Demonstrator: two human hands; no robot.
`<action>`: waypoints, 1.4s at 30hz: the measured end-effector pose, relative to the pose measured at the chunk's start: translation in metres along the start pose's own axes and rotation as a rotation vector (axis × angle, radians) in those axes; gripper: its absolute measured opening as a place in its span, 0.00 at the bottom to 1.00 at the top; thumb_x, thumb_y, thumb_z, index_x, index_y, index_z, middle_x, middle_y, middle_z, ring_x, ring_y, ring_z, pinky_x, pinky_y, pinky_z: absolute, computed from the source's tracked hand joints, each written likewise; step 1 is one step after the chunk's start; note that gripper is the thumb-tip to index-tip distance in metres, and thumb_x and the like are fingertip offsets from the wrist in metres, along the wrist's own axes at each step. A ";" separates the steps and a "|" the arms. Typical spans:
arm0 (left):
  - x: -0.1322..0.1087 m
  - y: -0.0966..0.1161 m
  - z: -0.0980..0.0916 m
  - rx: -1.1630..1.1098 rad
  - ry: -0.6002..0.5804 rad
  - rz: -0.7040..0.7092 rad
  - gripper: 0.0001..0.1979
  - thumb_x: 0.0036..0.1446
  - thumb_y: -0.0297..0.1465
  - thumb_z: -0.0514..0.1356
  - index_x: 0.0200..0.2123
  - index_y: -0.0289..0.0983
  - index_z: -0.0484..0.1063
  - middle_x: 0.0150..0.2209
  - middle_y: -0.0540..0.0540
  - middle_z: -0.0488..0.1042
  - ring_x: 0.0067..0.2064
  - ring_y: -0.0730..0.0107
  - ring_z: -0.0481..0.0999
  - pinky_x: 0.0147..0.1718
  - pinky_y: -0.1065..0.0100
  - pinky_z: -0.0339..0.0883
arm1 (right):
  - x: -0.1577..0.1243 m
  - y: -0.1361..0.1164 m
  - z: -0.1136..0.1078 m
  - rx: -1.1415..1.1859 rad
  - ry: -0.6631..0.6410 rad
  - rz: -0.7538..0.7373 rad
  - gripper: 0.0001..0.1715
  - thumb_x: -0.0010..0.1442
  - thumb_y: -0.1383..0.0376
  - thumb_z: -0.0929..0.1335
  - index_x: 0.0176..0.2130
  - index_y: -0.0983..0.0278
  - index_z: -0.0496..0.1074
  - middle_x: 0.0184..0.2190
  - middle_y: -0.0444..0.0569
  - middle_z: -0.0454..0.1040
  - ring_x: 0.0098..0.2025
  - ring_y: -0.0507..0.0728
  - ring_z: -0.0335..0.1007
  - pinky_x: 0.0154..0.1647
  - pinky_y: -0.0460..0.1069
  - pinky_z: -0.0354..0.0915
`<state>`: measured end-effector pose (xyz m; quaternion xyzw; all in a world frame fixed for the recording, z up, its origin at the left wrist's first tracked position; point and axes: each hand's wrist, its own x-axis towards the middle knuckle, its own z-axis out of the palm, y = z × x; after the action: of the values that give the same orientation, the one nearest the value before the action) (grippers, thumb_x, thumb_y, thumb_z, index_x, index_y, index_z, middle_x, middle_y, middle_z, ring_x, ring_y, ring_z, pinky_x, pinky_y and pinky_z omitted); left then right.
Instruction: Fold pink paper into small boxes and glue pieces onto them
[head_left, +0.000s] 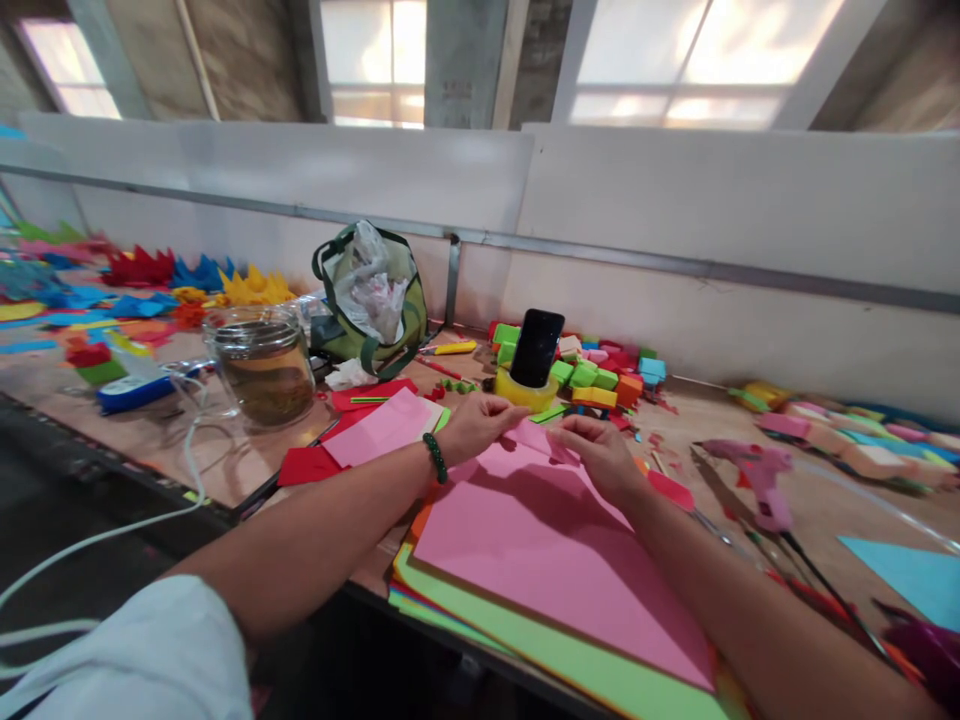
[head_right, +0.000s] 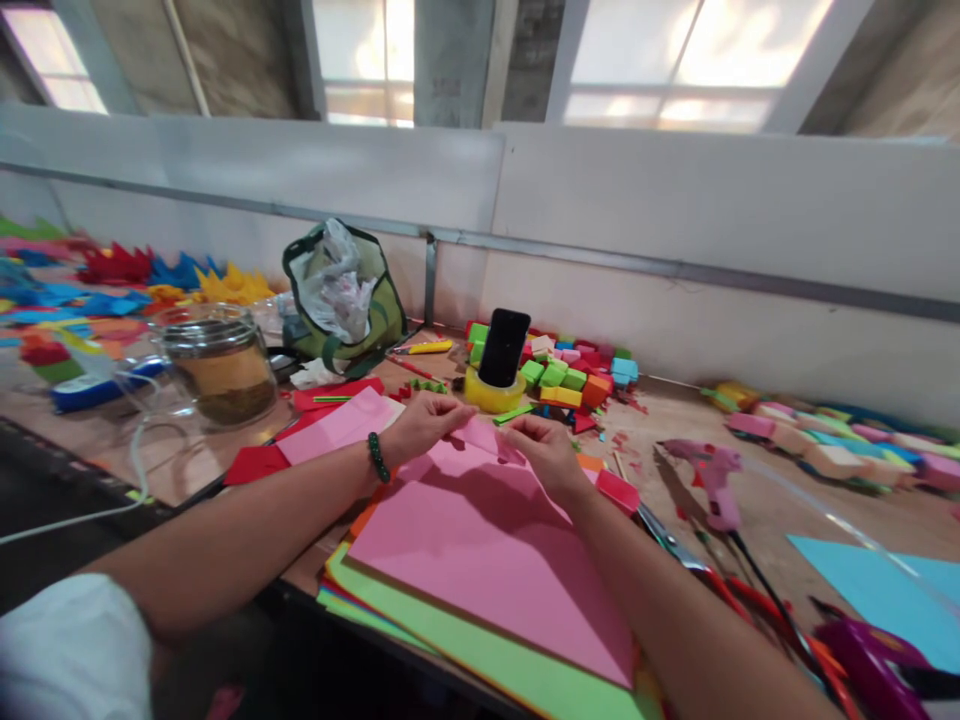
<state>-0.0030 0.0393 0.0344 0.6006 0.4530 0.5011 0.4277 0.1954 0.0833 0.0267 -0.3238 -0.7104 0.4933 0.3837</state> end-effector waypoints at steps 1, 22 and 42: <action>-0.001 0.001 0.000 -0.025 -0.006 -0.033 0.24 0.48 0.50 0.61 0.22 0.33 0.67 0.18 0.53 0.64 0.22 0.74 0.73 0.19 0.77 0.58 | 0.000 0.001 0.001 0.019 0.036 0.001 0.16 0.51 0.55 0.72 0.25 0.65 0.70 0.19 0.42 0.67 0.23 0.51 0.59 0.27 0.48 0.58; -0.009 0.000 0.015 -0.270 -0.011 0.061 0.17 0.51 0.42 0.63 0.33 0.31 0.76 0.29 0.49 0.73 0.31 0.75 0.70 0.33 0.72 0.63 | -0.015 -0.006 0.020 -0.270 -0.048 -0.246 0.14 0.60 0.58 0.66 0.28 0.65 0.70 0.24 0.45 0.69 0.27 0.52 0.64 0.30 0.47 0.61; -0.020 0.009 0.026 0.062 -0.259 0.132 0.25 0.57 0.48 0.53 0.28 0.30 0.73 0.26 0.45 0.74 0.22 0.77 0.72 0.21 0.76 0.65 | -0.019 -0.033 0.021 -0.313 0.106 -0.356 0.11 0.57 0.61 0.69 0.27 0.65 0.73 0.24 0.46 0.71 0.26 0.52 0.66 0.27 0.47 0.61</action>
<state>0.0222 0.0164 0.0355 0.7016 0.3690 0.4322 0.4298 0.1836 0.0476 0.0494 -0.2745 -0.8030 0.2840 0.4463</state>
